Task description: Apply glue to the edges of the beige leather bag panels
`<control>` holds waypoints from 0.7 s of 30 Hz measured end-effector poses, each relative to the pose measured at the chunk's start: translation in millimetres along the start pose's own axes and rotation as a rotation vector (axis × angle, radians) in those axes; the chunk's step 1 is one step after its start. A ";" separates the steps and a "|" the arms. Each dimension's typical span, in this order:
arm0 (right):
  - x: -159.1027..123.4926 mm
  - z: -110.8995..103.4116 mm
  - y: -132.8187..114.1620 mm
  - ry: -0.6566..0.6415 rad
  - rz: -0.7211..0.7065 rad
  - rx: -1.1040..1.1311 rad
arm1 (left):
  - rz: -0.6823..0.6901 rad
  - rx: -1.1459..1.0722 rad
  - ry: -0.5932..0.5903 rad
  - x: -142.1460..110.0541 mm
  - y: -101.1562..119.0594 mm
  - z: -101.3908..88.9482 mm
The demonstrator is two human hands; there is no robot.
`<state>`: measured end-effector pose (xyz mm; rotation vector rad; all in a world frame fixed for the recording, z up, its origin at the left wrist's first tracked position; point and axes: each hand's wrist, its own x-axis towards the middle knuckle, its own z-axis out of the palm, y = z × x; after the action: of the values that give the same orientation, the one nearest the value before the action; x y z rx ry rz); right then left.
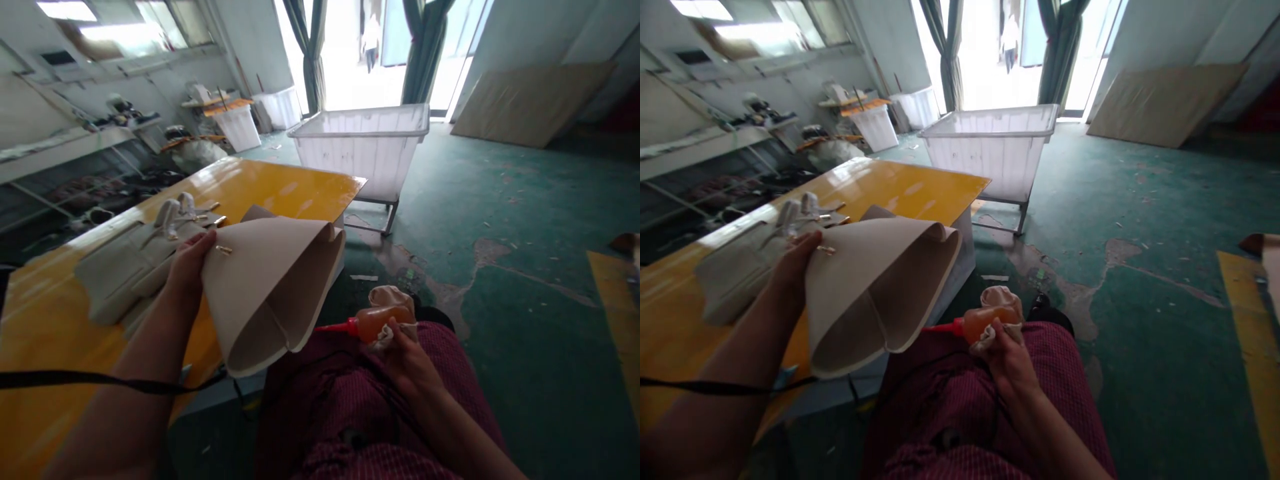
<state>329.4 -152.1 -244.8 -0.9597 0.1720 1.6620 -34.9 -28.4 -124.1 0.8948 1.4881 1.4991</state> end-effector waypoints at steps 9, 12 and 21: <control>-15.2 4.5 21.8 0.006 0.049 -0.030 | -0.052 0.152 0.081 -28.9 -55.9 -38.1; -20.3 7.9 28.1 0.017 0.088 -0.037 | -0.038 0.149 0.078 -31.4 -64.9 -42.4; -30.0 5.6 39.9 -0.025 0.098 -0.085 | -0.027 0.141 0.093 -32.3 -63.2 -35.9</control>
<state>292.4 -184.9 -235.7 -1.0074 0.1338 1.7823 -50.0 -75.0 -186.8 0.8936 1.6838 1.4472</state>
